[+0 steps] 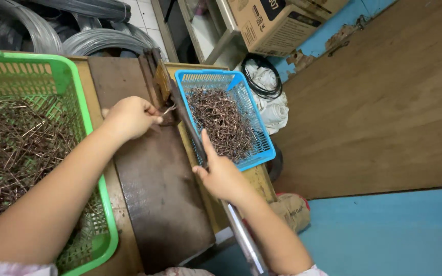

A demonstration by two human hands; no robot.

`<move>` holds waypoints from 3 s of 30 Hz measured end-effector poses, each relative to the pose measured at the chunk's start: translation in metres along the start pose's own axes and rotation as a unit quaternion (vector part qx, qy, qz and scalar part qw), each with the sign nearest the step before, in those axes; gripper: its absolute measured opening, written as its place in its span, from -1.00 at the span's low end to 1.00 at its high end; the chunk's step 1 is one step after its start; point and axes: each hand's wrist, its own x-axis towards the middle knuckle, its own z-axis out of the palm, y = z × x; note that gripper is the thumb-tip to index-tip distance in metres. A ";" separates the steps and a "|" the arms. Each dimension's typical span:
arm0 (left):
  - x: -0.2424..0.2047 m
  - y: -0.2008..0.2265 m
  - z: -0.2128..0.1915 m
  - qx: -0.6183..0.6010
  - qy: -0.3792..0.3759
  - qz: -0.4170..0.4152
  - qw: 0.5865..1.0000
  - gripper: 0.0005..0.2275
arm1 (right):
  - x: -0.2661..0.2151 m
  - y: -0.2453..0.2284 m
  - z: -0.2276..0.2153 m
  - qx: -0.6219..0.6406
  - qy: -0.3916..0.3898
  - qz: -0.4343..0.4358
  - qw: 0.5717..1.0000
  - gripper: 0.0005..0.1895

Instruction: Process small metal nails using a manual lever-operated tool

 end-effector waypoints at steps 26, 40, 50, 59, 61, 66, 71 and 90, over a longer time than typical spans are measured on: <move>-0.008 0.003 0.017 -0.287 -0.027 0.105 0.952 -0.68 | 0.063 0.063 0.119 0.118 0.066 -0.018 0.991 0.00; -0.045 0.033 -0.027 -0.027 -0.091 0.180 0.979 -0.28 | 0.078 0.069 0.134 0.094 0.090 -0.010 0.991 -0.04; -0.067 0.008 0.014 -0.055 -0.143 0.109 0.982 0.32 | 0.074 0.071 0.135 0.137 0.106 -0.020 0.985 -0.04; -0.113 -0.071 0.023 0.006 -0.037 -0.158 0.987 0.29 | 0.066 0.064 0.126 0.086 0.066 0.026 0.994 0.02; -0.109 -0.107 0.034 0.002 0.034 -0.164 0.986 0.25 | 0.069 0.068 0.130 0.088 0.073 0.017 0.993 0.03; -0.099 -0.152 0.035 0.007 0.185 -0.172 0.968 0.17 | 0.076 0.078 0.141 0.073 0.099 -0.010 0.992 0.04; -0.081 -0.172 0.034 0.026 0.177 -0.216 0.960 0.20 | 0.080 0.083 0.145 0.091 0.117 -0.012 0.989 0.02; -0.026 -0.223 0.062 0.010 0.172 -0.205 0.964 -0.45 | 0.107 0.110 0.155 0.076 0.137 -0.005 0.988 0.01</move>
